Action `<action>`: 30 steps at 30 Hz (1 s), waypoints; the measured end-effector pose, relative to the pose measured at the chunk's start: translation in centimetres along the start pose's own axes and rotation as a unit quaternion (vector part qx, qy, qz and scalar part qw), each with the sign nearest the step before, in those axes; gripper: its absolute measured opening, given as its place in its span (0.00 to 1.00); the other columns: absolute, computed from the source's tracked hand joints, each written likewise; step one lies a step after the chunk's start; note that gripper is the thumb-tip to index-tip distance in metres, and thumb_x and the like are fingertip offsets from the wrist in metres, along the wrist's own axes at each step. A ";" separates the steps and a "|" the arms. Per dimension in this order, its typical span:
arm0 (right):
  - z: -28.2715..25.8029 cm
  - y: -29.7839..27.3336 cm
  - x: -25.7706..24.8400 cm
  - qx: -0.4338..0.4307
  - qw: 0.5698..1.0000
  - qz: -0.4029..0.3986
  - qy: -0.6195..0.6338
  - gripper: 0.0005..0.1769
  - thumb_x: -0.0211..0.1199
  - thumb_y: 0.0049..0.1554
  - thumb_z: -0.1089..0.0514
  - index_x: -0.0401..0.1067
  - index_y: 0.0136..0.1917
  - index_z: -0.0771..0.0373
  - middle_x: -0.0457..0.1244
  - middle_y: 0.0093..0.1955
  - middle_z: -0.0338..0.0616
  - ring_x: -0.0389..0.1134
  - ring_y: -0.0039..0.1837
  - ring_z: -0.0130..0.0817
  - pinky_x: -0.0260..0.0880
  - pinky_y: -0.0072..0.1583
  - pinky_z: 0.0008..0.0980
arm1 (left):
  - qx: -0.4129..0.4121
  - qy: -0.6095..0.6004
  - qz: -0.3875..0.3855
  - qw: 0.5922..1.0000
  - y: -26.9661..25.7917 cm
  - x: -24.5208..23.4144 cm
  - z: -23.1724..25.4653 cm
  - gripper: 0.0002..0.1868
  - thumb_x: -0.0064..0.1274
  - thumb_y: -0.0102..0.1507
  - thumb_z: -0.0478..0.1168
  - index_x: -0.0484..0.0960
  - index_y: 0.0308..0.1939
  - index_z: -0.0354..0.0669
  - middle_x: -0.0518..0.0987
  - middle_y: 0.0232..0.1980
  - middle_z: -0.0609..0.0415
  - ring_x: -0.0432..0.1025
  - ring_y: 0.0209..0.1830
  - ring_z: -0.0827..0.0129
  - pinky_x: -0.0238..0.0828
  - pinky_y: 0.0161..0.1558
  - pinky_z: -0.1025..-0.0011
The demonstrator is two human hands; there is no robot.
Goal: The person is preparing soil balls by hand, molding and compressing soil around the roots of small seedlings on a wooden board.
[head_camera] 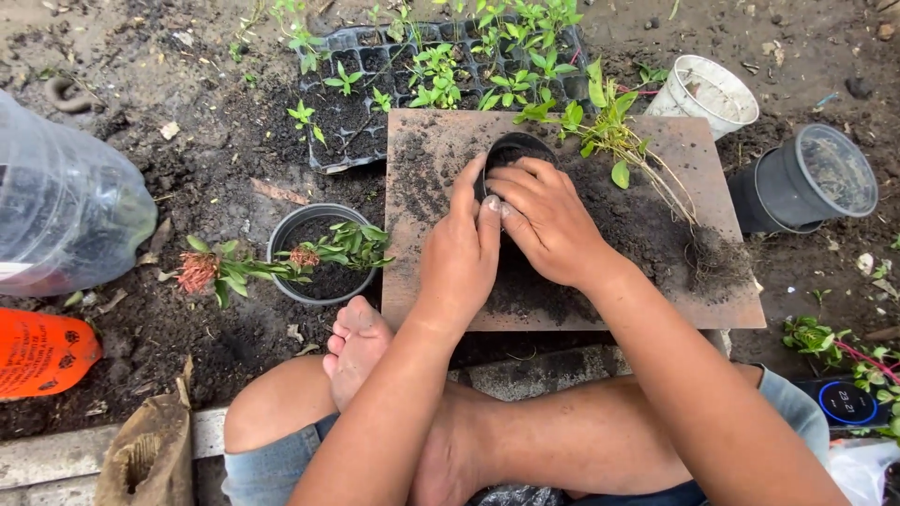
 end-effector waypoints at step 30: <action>9.8 -6.2 0.3 0.357 0.912 0.178 0.094 0.26 0.67 0.67 0.38 0.73 0.33 0.53 0.57 0.24 0.42 0.60 0.33 0.36 0.57 0.39 0.34 | 0.002 -0.012 0.011 1.000 0.3 -0.4 0.5 0.26 0.37 0.74 0.41 0.61 0.77 0.40 0.84 0.31 0.47 0.80 0.30 0.52 0.77 0.33 0.58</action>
Point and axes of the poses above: each hand's wrist, its own y-axis towards the middle knuckle, its own x-axis out of the palm, z = x × y, the point moved 3 cm from there along y, towards the middle knuckle
